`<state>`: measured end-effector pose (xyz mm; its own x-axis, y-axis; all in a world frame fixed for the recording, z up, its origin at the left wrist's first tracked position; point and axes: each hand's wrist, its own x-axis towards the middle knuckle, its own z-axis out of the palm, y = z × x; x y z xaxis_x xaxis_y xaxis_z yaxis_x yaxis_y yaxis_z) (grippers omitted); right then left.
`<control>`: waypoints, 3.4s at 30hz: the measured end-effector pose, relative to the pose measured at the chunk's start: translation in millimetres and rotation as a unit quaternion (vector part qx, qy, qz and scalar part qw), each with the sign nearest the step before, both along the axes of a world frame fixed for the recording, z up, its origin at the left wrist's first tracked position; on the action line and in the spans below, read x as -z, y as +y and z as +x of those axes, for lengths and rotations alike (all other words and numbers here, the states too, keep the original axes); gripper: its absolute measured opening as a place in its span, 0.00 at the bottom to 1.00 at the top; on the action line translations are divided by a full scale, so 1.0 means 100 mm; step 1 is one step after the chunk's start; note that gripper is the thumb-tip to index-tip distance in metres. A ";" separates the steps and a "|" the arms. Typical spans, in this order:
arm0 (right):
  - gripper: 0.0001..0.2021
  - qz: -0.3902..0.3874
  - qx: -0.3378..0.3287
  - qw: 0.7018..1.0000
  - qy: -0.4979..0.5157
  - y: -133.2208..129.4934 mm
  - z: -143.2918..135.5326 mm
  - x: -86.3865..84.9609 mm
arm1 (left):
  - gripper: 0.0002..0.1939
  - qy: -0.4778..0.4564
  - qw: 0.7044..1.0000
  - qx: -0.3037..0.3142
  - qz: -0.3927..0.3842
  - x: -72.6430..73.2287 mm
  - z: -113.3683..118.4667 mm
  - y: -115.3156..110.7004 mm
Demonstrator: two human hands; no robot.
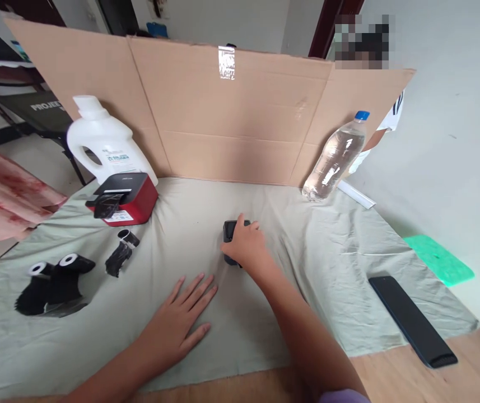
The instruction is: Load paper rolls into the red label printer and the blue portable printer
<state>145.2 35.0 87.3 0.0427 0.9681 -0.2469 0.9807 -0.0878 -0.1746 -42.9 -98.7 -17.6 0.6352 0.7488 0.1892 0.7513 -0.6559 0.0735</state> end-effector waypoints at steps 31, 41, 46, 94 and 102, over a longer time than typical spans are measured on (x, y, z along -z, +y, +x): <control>0.27 0.194 -0.007 0.951 0.241 0.24 0.75 0.87 | 0.21 -0.377 0.730 -0.259 -0.508 -0.49 0.46 1.73; 0.25 0.200 -0.001 0.945 0.259 0.21 0.74 0.84 | 0.21 -0.401 0.723 -0.251 -0.504 -0.41 0.47 1.74; 0.19 0.268 -0.025 0.910 0.316 0.15 0.76 0.81 | 0.22 -0.430 0.790 -0.242 -0.364 -0.22 0.54 1.54; 0.17 0.003 -0.178 0.984 0.007 0.65 0.68 0.30 | 0.23 -0.319 0.891 -0.235 -0.221 -0.29 0.61 1.31; 0.10 0.070 -0.135 0.979 0.135 0.60 0.76 -0.10 | 0.35 -0.271 0.915 -0.206 -0.218 -0.32 0.63 1.25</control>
